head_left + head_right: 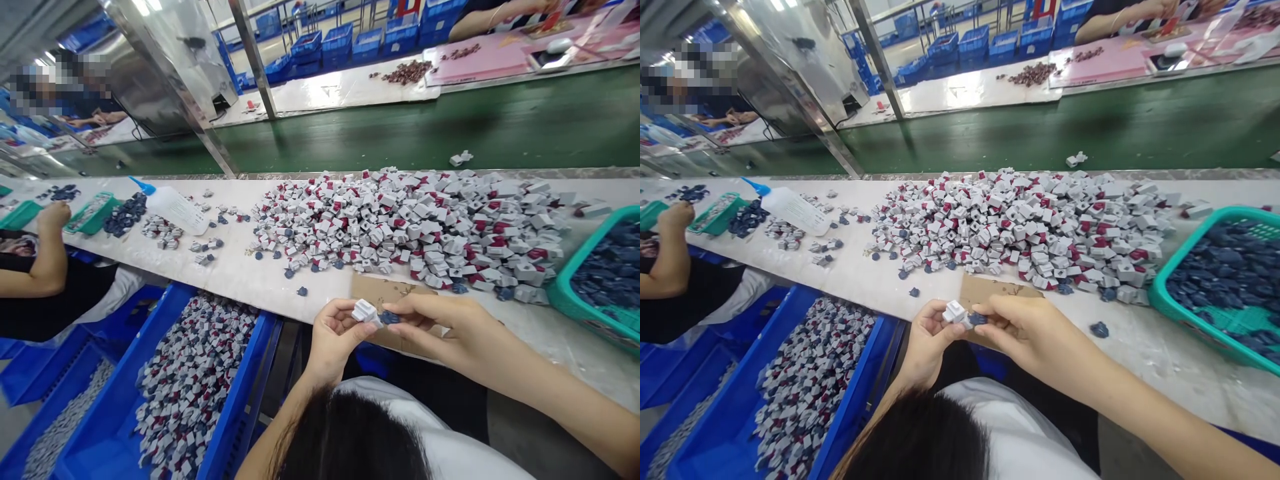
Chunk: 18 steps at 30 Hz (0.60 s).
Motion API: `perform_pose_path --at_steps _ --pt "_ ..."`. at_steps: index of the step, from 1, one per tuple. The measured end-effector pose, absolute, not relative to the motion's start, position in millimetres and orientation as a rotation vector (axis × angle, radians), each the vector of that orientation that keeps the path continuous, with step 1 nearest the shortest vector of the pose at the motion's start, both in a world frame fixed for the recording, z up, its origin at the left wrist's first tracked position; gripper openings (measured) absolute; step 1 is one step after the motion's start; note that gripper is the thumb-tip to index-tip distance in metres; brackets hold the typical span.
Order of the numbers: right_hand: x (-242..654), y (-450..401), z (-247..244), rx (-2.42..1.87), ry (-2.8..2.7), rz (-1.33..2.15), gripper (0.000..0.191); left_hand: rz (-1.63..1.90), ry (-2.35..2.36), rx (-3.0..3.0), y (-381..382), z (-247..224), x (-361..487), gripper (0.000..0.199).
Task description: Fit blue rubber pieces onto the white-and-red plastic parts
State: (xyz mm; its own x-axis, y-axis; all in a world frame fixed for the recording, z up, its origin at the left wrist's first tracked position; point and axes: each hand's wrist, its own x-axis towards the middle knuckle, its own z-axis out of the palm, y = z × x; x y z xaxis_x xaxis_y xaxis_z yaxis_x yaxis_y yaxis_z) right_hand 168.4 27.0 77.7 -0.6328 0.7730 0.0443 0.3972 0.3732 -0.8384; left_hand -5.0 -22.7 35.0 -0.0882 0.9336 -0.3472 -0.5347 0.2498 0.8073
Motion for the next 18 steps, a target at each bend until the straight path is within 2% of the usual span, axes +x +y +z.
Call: perform_pose_path --at_steps 6,11,14,18 --pt "167 36 83 -0.907 -2.365 1.200 0.025 1.265 1.065 0.595 -23 29 -2 0.028" --pt "166 38 73 -0.968 -2.178 1.380 0.021 1.272 1.081 0.653 -20 27 2 0.027" --pt "167 41 68 -0.984 -2.128 1.541 0.029 1.116 1.032 0.817 -16 31 0 0.029" --pt "156 44 64 -1.200 -1.596 1.339 0.042 1.015 1.083 1.012 -11 35 -3 0.020"
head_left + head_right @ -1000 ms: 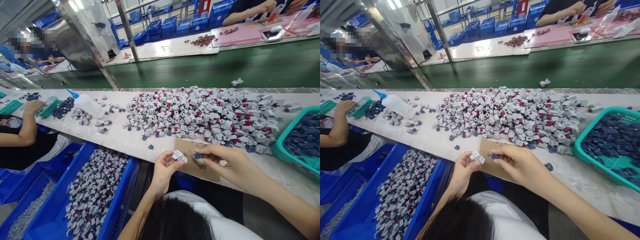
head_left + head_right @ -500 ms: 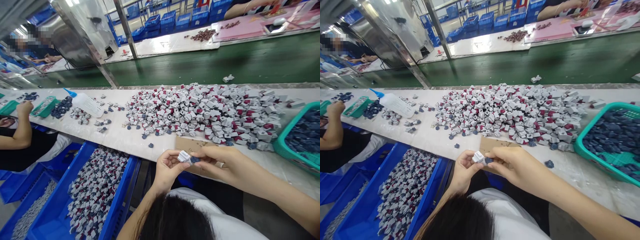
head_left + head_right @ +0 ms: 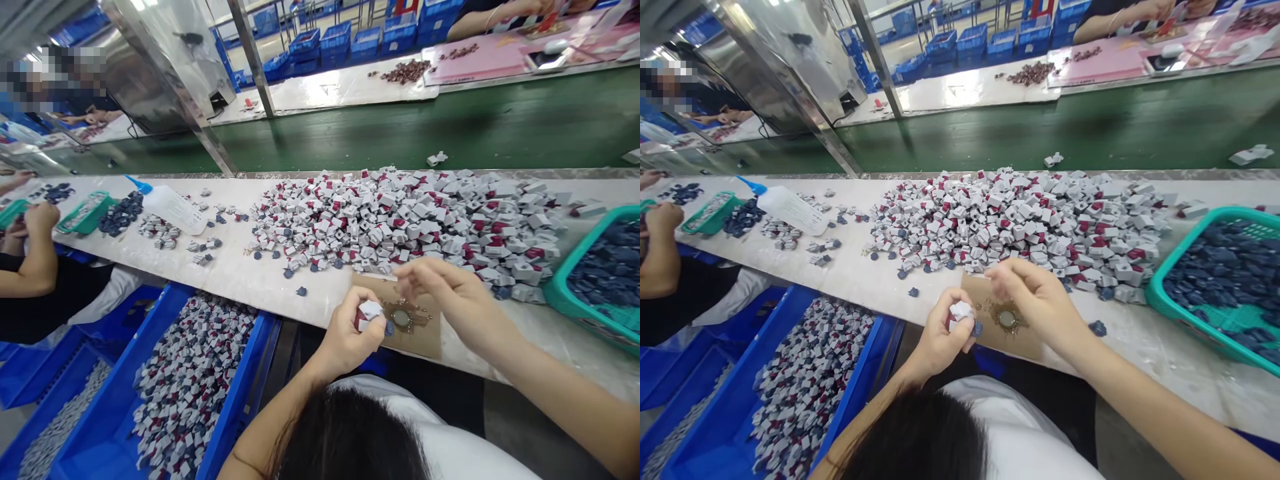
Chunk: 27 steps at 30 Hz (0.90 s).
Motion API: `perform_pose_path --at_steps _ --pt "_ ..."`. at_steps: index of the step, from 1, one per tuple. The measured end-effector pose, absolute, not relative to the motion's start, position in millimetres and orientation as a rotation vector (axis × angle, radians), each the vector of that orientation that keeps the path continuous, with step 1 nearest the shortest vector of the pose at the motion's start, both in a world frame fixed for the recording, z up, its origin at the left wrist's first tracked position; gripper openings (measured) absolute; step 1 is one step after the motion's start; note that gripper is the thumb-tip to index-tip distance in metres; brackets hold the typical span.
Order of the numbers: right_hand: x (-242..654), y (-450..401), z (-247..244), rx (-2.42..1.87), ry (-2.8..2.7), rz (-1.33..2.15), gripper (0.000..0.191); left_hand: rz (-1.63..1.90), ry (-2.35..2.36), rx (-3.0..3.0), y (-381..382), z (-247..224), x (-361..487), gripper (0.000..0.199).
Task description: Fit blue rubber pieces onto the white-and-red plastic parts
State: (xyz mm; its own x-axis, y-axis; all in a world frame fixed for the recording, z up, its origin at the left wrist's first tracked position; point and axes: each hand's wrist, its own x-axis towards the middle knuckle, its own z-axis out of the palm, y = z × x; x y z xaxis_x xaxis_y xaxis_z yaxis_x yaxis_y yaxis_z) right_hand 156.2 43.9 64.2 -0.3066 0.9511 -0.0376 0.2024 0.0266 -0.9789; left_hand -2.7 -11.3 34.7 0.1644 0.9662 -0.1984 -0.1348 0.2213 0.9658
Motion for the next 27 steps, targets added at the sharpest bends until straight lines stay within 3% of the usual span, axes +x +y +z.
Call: perform_pose_path --at_steps 4,10,16,27 --pt "132 42 69 -1.153 -1.133 1.515 0.052 1.062 1.108 1.238 -6 34 2 0.015" --pt "113 42 85 -1.147 -0.909 1.908 0.053 1.130 1.091 1.556 -4 32 17 0.035" --pt "113 33 82 -1.077 -0.953 1.908 0.060 1.397 1.235 1.637 -14 25 35 0.044" --pt "98 33 71 -1.061 -0.978 1.922 0.059 1.410 1.312 1.483 -20 5 31 0.053"
